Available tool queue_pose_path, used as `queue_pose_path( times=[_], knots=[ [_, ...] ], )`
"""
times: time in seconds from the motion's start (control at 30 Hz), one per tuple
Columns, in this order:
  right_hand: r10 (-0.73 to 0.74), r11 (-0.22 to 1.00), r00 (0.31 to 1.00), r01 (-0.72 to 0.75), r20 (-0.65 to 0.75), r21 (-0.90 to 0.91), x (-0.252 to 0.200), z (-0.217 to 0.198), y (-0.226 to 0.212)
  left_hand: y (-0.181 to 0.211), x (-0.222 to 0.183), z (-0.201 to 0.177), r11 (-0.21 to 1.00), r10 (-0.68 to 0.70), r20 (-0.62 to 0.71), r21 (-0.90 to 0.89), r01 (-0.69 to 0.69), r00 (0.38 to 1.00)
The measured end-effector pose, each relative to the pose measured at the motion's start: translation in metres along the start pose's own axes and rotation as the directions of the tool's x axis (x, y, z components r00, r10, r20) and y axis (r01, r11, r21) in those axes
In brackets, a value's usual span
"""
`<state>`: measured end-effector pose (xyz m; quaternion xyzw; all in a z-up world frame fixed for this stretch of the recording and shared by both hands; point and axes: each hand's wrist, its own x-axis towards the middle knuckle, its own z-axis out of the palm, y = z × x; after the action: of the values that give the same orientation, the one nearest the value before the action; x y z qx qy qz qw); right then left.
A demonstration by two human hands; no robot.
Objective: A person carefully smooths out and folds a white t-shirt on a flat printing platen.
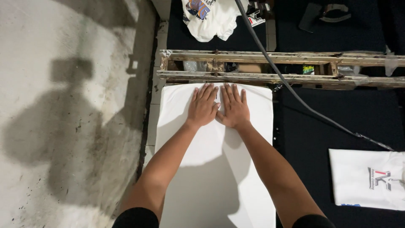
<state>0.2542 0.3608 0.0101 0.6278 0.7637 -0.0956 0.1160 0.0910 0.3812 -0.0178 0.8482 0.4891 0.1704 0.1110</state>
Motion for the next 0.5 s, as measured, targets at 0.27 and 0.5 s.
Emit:
queue_pose_path(
  times=[0.27, 0.5],
  knots=[
    [-0.004, 1.0, 1.0, 0.004, 0.006, 0.003, -0.004, -0.008, -0.001, 0.0, 0.009, -0.033, 0.986, -0.164, 0.203, 0.038, 0.16, 0.965],
    [0.001, 0.999, 1.0, -0.001, -0.001, 0.054, -0.007, -0.017, -0.004, -0.007, 0.005, -0.024, 0.978, -0.203, 0.216, 0.09, 0.188, 0.955]
  ],
)
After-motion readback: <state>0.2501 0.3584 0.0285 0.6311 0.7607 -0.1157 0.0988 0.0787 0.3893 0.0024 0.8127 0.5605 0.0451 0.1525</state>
